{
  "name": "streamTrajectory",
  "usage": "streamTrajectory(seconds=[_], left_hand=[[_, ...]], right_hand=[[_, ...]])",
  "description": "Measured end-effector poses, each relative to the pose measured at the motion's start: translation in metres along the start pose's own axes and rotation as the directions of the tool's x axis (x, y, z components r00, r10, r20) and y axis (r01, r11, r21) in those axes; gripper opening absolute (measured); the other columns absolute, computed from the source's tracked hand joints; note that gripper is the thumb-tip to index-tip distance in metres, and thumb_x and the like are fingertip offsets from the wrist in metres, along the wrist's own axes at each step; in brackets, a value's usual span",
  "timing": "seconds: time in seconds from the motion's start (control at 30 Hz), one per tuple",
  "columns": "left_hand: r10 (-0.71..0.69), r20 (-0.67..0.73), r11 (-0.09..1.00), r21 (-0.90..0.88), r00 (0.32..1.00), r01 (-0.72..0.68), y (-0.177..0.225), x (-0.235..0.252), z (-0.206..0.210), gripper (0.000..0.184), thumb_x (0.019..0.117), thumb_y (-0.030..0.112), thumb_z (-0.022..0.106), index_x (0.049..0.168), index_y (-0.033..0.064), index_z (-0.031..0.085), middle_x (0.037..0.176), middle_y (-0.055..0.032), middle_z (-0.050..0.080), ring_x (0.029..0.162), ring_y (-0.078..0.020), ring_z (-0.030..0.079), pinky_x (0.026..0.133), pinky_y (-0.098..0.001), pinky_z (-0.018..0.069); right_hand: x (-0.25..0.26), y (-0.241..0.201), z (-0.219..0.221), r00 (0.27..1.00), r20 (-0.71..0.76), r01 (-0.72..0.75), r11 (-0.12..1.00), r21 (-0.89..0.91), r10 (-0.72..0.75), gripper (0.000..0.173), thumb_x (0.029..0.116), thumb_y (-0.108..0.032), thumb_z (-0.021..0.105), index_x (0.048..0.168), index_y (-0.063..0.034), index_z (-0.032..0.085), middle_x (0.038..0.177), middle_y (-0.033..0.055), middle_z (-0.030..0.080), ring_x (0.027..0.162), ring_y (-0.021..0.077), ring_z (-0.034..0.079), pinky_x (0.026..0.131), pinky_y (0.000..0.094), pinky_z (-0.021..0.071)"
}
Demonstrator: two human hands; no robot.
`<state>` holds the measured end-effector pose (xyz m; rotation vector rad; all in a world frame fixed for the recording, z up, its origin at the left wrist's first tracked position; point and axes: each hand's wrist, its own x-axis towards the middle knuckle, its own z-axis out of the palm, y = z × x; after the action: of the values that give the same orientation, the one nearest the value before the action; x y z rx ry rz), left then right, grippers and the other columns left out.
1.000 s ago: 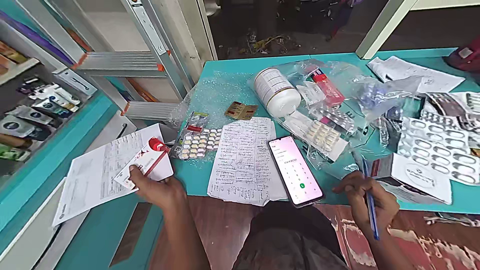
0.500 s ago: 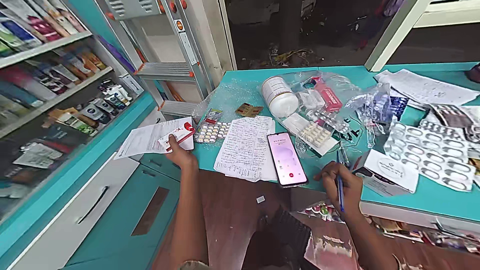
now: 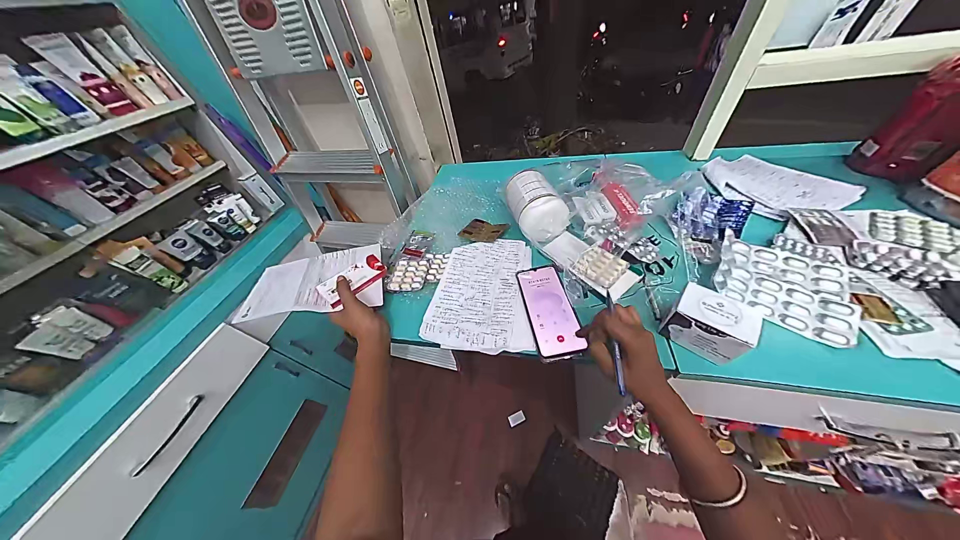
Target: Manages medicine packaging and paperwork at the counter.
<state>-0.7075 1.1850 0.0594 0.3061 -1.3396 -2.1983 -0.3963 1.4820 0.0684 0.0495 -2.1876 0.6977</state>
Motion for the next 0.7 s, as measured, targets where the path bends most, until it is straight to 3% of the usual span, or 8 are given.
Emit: streamTrajectory(seconds=[0.2,0.33,0.43,0.57,0.7], left_hand=[[-0.015,0.015,0.998,-0.066,1.000,0.016,0.003,-0.001,0.001,0.046,0.1035,0.016,0.058,0.140,-0.0073,0.043,0.122,-0.0202,0.064,0.107,-0.0209,0.068,0.093,-0.0372,0.0572],[-0.034,0.027,0.992,-0.123,0.999,0.037,0.008,-0.006,0.000,0.046,0.1046,0.015,0.056,0.143,-0.0055,0.041,0.125,-0.0180,0.062,0.110,-0.0197,0.066,0.097,-0.0365,0.0557],[-0.012,0.034,0.994,-0.107,0.999,0.015,0.005,-0.003,-0.002,0.045,0.1037,0.013,0.057,0.141,-0.0072,0.043,0.125,-0.0183,0.062,0.111,-0.0191,0.066,0.097,-0.0359,0.0557],[-0.029,0.043,0.995,-0.098,0.999,0.033,0.005,-0.004,-0.004,0.046,0.1040,0.013,0.056,0.142,-0.0065,0.040,0.127,-0.0177,0.061,0.113,-0.0186,0.065,0.098,-0.0353,0.0551],[-0.039,0.030,0.987,-0.155,0.999,0.043,0.007,-0.007,-0.006,0.043,0.1066,0.014,0.050,0.143,-0.0043,0.038,0.126,-0.0149,0.061,0.114,-0.0185,0.064,0.099,-0.0368,0.0543]], right_hand=[[0.001,-0.003,0.002,0.990,-0.111,-0.085,0.996,-0.020,0.082,0.020,0.0889,-0.023,0.056,0.073,-0.0119,0.060,0.074,0.0017,0.068,0.079,0.0144,0.060,0.078,0.0305,0.0432],[0.007,-0.019,-0.005,0.981,-0.138,-0.129,0.989,0.068,0.137,0.023,0.0874,-0.016,0.060,0.069,-0.0026,0.061,0.076,0.0103,0.072,0.081,0.0182,0.068,0.081,0.0330,0.0489],[0.005,-0.017,-0.003,0.977,-0.140,-0.153,0.985,0.080,0.163,0.023,0.0877,-0.016,0.060,0.070,-0.0022,0.060,0.076,0.0096,0.071,0.082,0.0157,0.068,0.081,0.0307,0.0503],[0.000,-0.006,-0.001,0.979,-0.104,-0.170,0.985,0.043,0.174,0.019,0.0906,-0.025,0.058,0.078,-0.0118,0.057,0.080,-0.0006,0.068,0.087,0.0067,0.064,0.082,0.0224,0.0496],[0.004,-0.021,-0.001,0.976,-0.113,-0.182,0.981,0.064,0.188,0.020,0.0893,-0.018,0.061,0.074,-0.0072,0.055,0.077,0.0020,0.070,0.084,0.0048,0.067,0.083,0.0212,0.0508]])
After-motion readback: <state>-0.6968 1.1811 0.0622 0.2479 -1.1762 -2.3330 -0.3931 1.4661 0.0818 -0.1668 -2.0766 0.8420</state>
